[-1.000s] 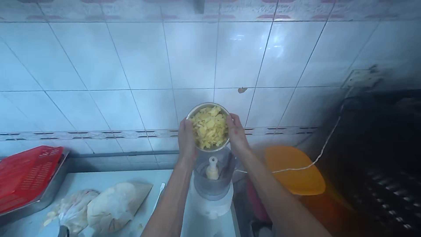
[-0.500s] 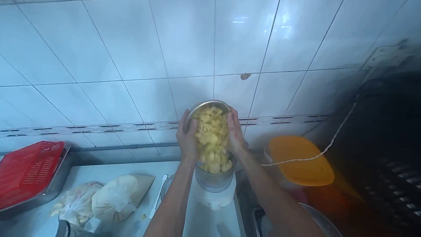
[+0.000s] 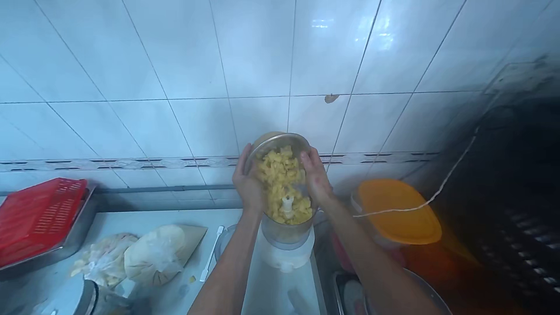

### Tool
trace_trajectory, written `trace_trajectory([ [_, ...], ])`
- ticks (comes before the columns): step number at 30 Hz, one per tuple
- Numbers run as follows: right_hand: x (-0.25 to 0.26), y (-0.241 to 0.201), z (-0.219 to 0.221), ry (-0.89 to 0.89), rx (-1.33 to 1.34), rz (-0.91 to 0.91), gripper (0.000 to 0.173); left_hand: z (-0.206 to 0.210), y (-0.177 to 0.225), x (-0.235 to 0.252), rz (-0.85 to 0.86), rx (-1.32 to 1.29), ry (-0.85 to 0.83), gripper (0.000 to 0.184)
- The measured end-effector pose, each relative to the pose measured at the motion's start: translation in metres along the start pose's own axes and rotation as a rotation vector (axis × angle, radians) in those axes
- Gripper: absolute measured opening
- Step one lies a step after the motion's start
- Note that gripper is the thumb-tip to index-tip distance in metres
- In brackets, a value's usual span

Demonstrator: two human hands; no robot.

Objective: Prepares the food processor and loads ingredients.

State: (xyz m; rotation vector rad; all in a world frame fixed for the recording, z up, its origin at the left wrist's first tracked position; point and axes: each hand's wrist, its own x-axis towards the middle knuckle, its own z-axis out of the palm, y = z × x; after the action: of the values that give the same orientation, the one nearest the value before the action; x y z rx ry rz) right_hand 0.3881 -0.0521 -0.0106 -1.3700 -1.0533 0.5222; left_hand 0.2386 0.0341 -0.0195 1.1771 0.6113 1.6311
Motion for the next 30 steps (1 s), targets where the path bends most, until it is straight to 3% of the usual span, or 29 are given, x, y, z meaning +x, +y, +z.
trace_trajectory([
  [6, -0.018, -0.004, -0.003, -0.019, -0.277, 0.035, 0.063, -0.004, 0.003, 0.0, 0.081, 0.005, -0.008, 0.039],
  [12, -0.028, -0.009, -0.013, -0.013, -0.565, 0.005, 0.035, -0.013, 0.003, -0.01, 0.13, 0.084, -0.049, 0.039],
  [14, -0.035, -0.014, -0.017, 0.009, -0.649, -0.156, 0.03, -0.018, 0.005, -0.016, 0.199, 0.144, -0.11, 0.04],
  [17, -0.028, -0.026, -0.01, 0.073, -0.693, -0.564, 0.018, -0.019, 0.009, -0.019, 0.238, 0.188, -0.181, 0.04],
  [19, -0.012, -0.029, -0.003, 0.008, -0.747, -0.75, 0.03, -0.018, 0.011, -0.021, 0.226, 0.18, -0.199, 0.037],
  [21, -0.001, -0.023, 0.004, -0.089, -0.844, -0.738, 0.05, -0.016, 0.012, -0.025, 0.204, 0.16, -0.217, 0.039],
  [24, -0.002, -0.006, 0.017, -0.176, -0.874, -0.576, 0.07, -0.011, 0.011, -0.025, 0.234, 0.122, -0.253, 0.039],
  [28, -0.016, 0.004, 0.018, -0.189, -0.912, -0.571, 0.046, -0.012, 0.01, -0.02, 0.252, 0.149, -0.274, 0.038],
  [30, -0.015, 0.0, 0.012, -0.079, -0.887, -0.649, 0.037, -0.015, 0.011, -0.019, 0.257, 0.174, -0.29, 0.04],
])
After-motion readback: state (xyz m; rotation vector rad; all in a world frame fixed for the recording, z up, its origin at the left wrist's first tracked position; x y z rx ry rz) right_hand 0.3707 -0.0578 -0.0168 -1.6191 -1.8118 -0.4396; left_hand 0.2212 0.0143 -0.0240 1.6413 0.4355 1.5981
